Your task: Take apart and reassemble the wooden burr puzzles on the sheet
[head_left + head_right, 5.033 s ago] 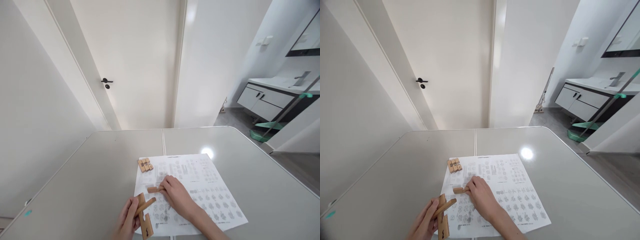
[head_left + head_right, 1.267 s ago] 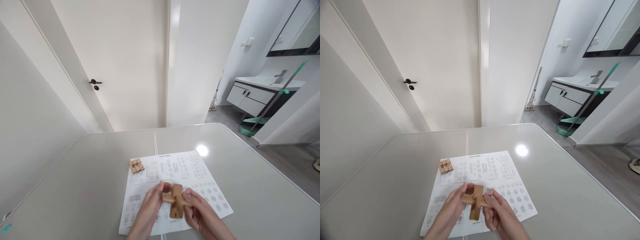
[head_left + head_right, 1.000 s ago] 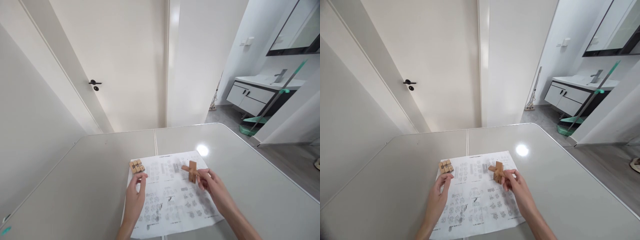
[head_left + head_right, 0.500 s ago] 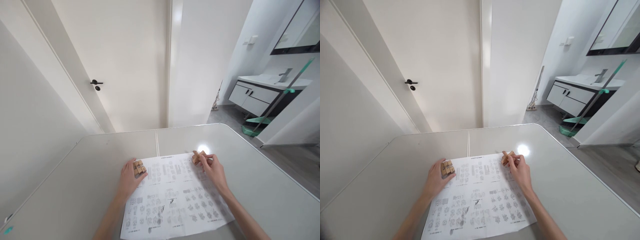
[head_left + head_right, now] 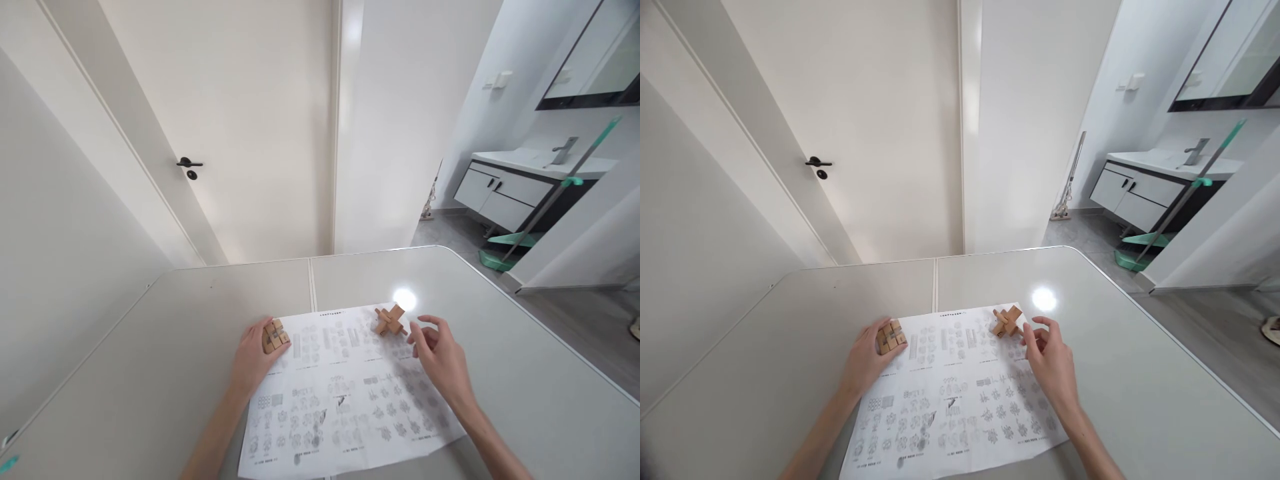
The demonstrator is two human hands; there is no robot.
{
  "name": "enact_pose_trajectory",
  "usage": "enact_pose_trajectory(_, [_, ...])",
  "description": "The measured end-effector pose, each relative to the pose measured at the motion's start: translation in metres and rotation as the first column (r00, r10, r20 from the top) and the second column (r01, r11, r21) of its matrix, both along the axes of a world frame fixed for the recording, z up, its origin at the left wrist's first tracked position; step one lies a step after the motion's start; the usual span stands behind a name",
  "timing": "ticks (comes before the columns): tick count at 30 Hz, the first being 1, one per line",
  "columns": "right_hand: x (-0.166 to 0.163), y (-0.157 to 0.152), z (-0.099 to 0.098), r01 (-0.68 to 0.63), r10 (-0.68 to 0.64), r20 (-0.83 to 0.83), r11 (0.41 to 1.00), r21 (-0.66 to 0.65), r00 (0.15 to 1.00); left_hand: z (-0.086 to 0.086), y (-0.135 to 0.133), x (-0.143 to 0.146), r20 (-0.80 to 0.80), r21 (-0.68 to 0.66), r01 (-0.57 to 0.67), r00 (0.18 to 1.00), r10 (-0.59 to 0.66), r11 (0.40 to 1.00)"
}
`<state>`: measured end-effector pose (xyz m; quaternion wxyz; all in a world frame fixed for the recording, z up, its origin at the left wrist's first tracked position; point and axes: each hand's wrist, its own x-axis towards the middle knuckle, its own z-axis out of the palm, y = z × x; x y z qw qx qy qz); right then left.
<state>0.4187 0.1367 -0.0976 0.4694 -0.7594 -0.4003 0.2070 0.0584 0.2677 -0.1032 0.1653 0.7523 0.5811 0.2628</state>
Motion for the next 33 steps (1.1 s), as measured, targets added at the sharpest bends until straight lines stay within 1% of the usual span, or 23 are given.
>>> enact_pose_trajectory(2, [-0.009, -0.013, 0.002, -0.045, 0.046, -0.053, 0.999, 0.025, 0.997, 0.005, -0.009, 0.008, 0.049, -0.003, 0.012, 0.999, -0.012, 1.000])
enact_pose_trajectory(3, [-0.015, -0.020, 0.002, -0.088, 0.091, -0.087, 0.996, 0.034, 0.992, 0.007, -0.016, 0.014, 0.083, -0.011, 0.034, 0.996, -0.033, 0.999])
enact_pose_trajectory(5, [-0.028, -0.032, 0.003, -0.215, 0.218, -0.147, 0.976, 0.035, 0.965, 0.012, -0.035, 0.029, 0.157, -0.053, 0.130, 0.980, -0.120, 0.990])
enact_pose_trajectory(7, [-0.041, -0.042, 0.003, -0.362, 0.358, -0.164, 0.932, 0.010, 0.919, 0.016, -0.057, 0.047, 0.224, -0.110, 0.250, 0.949, -0.221, 0.962])
enact_pose_trajectory(8, [-0.046, -0.046, 0.003, -0.422, 0.416, -0.156, 0.907, -0.001, 0.896, 0.017, -0.068, 0.056, 0.245, -0.156, 0.309, 0.932, -0.266, 0.938])
enact_pose_trajectory(11, [-0.056, -0.054, 0.004, -0.550, 0.546, -0.135, 0.835, 0.007, 0.827, 0.019, -0.095, 0.081, 0.276, -0.203, 0.427, 0.888, -0.367, 0.881])
enact_pose_trajectory(15, [-0.059, -0.058, 0.002, -0.679, 0.671, -0.179, 0.734, 0.020, 0.720, 0.012, -0.110, 0.099, 0.296, -0.210, 0.519, 0.841, -0.452, 0.828])
enact_pose_trajectory(18, [-0.058, -0.059, -0.001, -0.718, 0.704, -0.185, 0.696, -0.014, 0.686, 0.004, -0.112, 0.101, 0.295, -0.210, 0.555, 0.821, -0.489, 0.805])
enact_pose_trajectory(21, [-0.060, -0.057, -0.003, -0.723, 0.707, -0.176, 0.690, -0.039, 0.685, -0.002, -0.111, 0.095, 0.280, -0.226, 0.559, 0.822, -0.496, 0.798])
enact_pose_trajectory(23, [-0.061, -0.056, -0.004, -0.717, 0.700, -0.175, 0.694, -0.064, 0.692, -0.003, -0.109, 0.088, 0.254, -0.228, 0.550, 0.830, -0.496, 0.804])
enact_pose_trajectory(26, [-0.063, -0.056, -0.005, -0.695, 0.678, -0.165, 0.713, -0.089, 0.717, 0.001, -0.103, 0.076, 0.214, -0.226, 0.541, 0.839, -0.500, 0.810])
enact_pose_trajectory(28, [-0.063, -0.057, -0.005, -0.674, 0.657, -0.168, 0.734, -0.083, 0.735, 0.006, -0.100, 0.069, 0.217, -0.240, 0.533, 0.844, -0.491, 0.811])
enact_pose_trajectory(29, [-0.063, -0.057, -0.004, -0.657, 0.638, -0.179, 0.750, -0.074, 0.749, 0.009, -0.099, 0.066, 0.234, -0.254, 0.523, 0.849, -0.473, 0.814])
enact_pose_trajectory(31, [-0.064, -0.059, 0.001, -0.612, 0.591, -0.220, 0.790, -0.038, 0.776, 0.016, -0.099, 0.061, 0.298, -0.298, 0.482, 0.867, -0.399, 0.824])
enact_pose_trajectory(33, [-0.066, -0.061, 0.009, -0.570, 0.554, -0.291, 0.821, 0.035, 0.780, 0.021, -0.103, 0.058, 0.384, -0.365, 0.446, 0.872, -0.304, 0.818])
